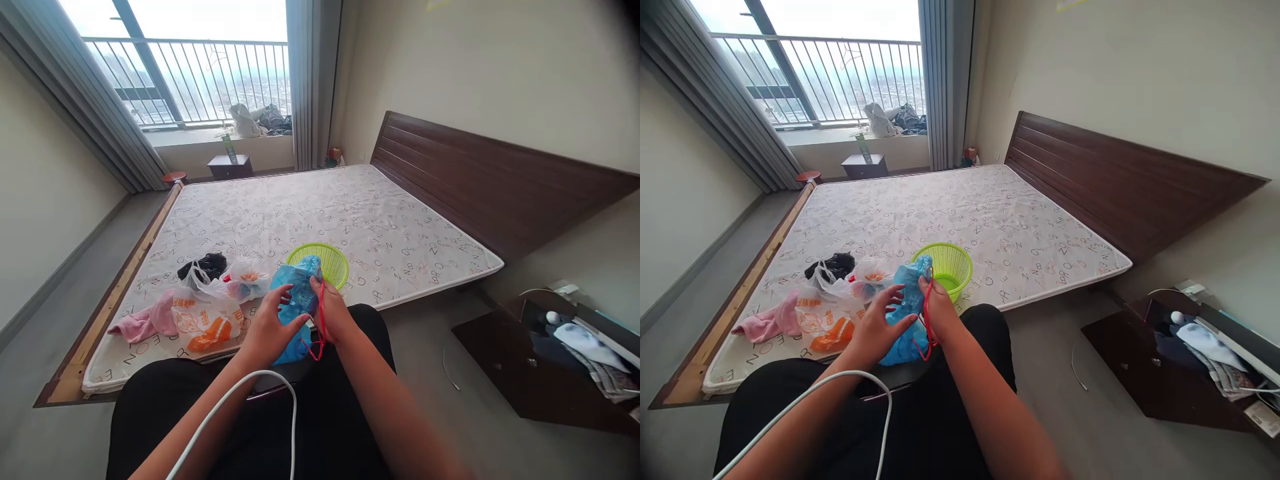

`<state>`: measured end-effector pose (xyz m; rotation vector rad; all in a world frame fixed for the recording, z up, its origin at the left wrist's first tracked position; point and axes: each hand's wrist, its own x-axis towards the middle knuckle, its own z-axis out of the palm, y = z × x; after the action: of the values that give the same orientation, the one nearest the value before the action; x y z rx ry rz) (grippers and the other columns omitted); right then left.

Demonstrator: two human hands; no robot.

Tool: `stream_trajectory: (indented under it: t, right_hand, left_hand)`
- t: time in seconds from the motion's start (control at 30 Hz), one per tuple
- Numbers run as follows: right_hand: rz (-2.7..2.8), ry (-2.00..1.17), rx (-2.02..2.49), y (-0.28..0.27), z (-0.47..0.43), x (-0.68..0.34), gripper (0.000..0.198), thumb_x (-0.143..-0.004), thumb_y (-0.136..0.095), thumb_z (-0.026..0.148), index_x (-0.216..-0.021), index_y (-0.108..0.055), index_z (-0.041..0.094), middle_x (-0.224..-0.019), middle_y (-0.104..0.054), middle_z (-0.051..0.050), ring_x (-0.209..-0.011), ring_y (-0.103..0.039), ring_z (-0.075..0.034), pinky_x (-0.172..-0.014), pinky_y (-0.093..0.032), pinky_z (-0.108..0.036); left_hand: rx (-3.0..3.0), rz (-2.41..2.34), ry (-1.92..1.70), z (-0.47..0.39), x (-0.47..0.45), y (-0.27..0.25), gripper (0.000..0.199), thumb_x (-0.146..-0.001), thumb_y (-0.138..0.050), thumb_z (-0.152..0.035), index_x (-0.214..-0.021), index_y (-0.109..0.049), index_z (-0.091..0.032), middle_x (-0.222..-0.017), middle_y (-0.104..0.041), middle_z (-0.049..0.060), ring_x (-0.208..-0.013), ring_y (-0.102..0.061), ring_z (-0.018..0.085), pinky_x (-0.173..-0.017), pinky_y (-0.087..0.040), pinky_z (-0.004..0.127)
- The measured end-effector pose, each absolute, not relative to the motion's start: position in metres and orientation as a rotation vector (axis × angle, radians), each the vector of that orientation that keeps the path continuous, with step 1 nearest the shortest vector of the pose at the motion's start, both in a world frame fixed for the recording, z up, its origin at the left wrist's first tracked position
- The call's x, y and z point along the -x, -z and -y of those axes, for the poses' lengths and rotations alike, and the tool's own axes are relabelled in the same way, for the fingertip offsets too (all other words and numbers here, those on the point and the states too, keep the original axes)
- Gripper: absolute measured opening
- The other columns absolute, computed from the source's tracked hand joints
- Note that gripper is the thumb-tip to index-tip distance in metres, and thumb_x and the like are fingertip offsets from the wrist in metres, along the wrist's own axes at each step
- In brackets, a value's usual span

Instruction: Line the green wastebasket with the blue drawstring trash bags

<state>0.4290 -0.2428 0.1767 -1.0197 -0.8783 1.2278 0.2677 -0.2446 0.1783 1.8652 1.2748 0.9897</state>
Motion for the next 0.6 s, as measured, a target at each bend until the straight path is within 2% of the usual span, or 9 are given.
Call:
stream_trajectory:
  t: [0.13,0.23,0.33,0.37,0.43,0.5,0.53,0.6]
  right_hand:
    - [0.757,-1.350,0.961,-0.185,0.248,-0.429,0.043,-0.091,-0.069,0.062,-0.111,-0.074,0.024,-0.102,-0.078,-0.006,-0.110,-0.072,-0.027,-0.099,-0.057,-0.043]
    - [0.771,-1.305,1.038,-0.189,0.251,-0.433,0.045,-0.095,-0.063,0.061,-0.119,-0.073,0.024,-0.106,-0.078,-0.007,-0.117,-0.070,-0.028,-0.106,-0.055,-0.046]
    - [0.970,-1.229,1.121,-0.196,0.256,-0.430,0.045,-0.102,-0.053,0.054,-0.133,-0.068,0.026,-0.127,-0.074,-0.007,-0.129,-0.065,-0.028,-0.114,-0.049,-0.049]
    - [1.101,-1.194,1.144,-0.199,0.258,-0.426,0.045,-0.103,-0.051,0.050,-0.139,-0.064,0.026,-0.137,-0.070,-0.008,-0.136,-0.060,-0.027,-0.118,-0.046,-0.050]
    - [1.400,-1.102,1.200,-0.205,0.264,-0.418,0.050,-0.104,-0.051,0.040,-0.152,-0.054,0.028,-0.158,-0.054,-0.007,-0.153,-0.042,-0.027,-0.127,-0.034,-0.053]
    - [1.627,-1.003,1.272,-0.210,0.269,-0.411,0.061,-0.101,-0.054,0.032,-0.160,-0.044,0.028,-0.173,-0.033,-0.007,-0.163,-0.021,-0.028,-0.132,-0.022,-0.056]
    - [1.686,-0.966,1.302,-0.211,0.271,-0.410,0.065,-0.099,-0.055,0.029,-0.162,-0.042,0.027,-0.175,-0.025,-0.007,-0.165,-0.015,-0.029,-0.132,-0.019,-0.057]
    - [1.696,-0.928,1.310,-0.212,0.272,-0.410,0.068,-0.095,-0.056,0.025,-0.161,-0.043,0.023,-0.176,-0.023,-0.009,-0.164,-0.016,-0.030,-0.133,-0.020,-0.055]
  left_hand:
    - [-1.797,-1.270,-0.914,0.239,-0.267,-0.185,0.026,-0.095,-0.066,-0.041,-0.113,-0.076,-0.025,-0.103,-0.076,0.007,-0.089,-0.073,0.024,-0.084,-0.059,0.040]
    - [-1.646,-1.293,-0.938,0.238,-0.261,-0.193,0.029,-0.096,-0.065,-0.048,-0.104,-0.075,-0.022,-0.093,-0.077,0.008,-0.086,-0.075,0.026,-0.081,-0.059,0.040]
    - [-1.495,-1.067,-0.944,0.246,-0.260,-0.201,0.046,-0.090,-0.071,-0.058,-0.116,-0.074,-0.020,-0.110,-0.077,0.013,-0.104,-0.074,0.031,-0.090,-0.060,0.043]
    - [-1.447,-0.981,-0.953,0.249,-0.261,-0.202,0.056,-0.086,-0.074,-0.062,-0.124,-0.072,-0.021,-0.120,-0.075,0.014,-0.113,-0.072,0.033,-0.093,-0.059,0.044]
    - [-1.365,-0.897,-1.001,0.253,-0.264,-0.204,0.073,-0.079,-0.078,-0.068,-0.136,-0.067,-0.023,-0.134,-0.071,0.015,-0.126,-0.066,0.036,-0.100,-0.058,0.045]
    - [-1.274,-0.921,-1.068,0.254,-0.267,-0.203,0.071,-0.078,-0.079,-0.068,-0.134,-0.069,-0.024,-0.134,-0.071,0.013,-0.127,-0.065,0.035,-0.102,-0.057,0.043]
    - [-1.213,-0.938,-1.079,0.253,-0.267,-0.202,0.066,-0.080,-0.079,-0.065,-0.131,-0.071,-0.024,-0.131,-0.072,0.012,-0.125,-0.066,0.034,-0.102,-0.058,0.042]
    - [-1.071,-0.960,-1.054,0.250,-0.264,-0.199,0.059,-0.081,-0.081,-0.058,-0.127,-0.074,-0.022,-0.124,-0.075,0.012,-0.114,-0.071,0.033,-0.094,-0.061,0.042]
